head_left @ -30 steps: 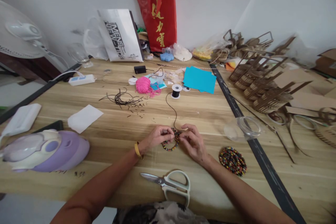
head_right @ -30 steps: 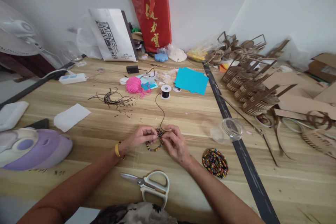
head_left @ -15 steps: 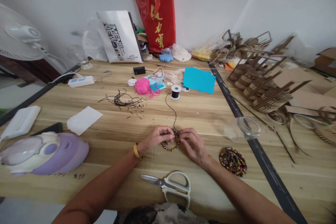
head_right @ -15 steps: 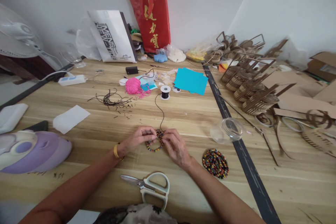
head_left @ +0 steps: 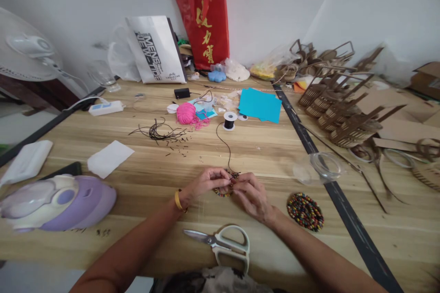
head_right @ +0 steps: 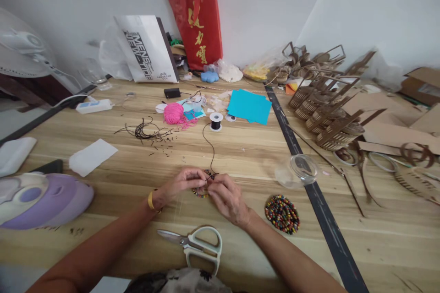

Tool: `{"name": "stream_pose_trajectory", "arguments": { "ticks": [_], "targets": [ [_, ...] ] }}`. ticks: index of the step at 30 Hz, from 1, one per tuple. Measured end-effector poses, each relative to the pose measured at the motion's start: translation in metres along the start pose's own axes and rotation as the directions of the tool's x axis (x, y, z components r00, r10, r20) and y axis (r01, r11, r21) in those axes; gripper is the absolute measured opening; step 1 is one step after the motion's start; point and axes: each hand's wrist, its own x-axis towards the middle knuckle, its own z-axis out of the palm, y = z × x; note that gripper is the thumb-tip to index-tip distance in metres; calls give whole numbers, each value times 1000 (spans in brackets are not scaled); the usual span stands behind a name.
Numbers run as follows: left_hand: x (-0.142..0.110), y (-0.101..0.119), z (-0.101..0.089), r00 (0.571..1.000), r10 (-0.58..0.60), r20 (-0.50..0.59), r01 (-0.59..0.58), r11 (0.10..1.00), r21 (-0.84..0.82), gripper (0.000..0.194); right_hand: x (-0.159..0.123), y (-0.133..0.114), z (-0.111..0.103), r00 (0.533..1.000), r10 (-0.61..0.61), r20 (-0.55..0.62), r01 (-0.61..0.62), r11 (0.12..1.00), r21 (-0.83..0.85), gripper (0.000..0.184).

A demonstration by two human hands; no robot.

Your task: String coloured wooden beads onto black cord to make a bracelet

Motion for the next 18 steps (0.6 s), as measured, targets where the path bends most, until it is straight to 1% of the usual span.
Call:
{"name": "stream_pose_trajectory", "arguments": {
  "ticks": [5,10,14,18],
  "targets": [
    [-1,-4,3,999,-26,43,26,1000,-8,31,-1,-4,0,1000,7,3,-7,1000,22,18],
    [0,-8,5,996,-59,68,63,997,-54,31,6,-10,-4,997,75,-15,-73,993,97,13],
    [0,-9,4,995,-83,56,86,995,-50,28,8,-11,-5,996,90,14,-91,984,150,10],
    [1,-10,2,993,-84,82,89,995,-52,26,8,-8,-5,994,101,40,-107,972,210,8]
  ]
}}
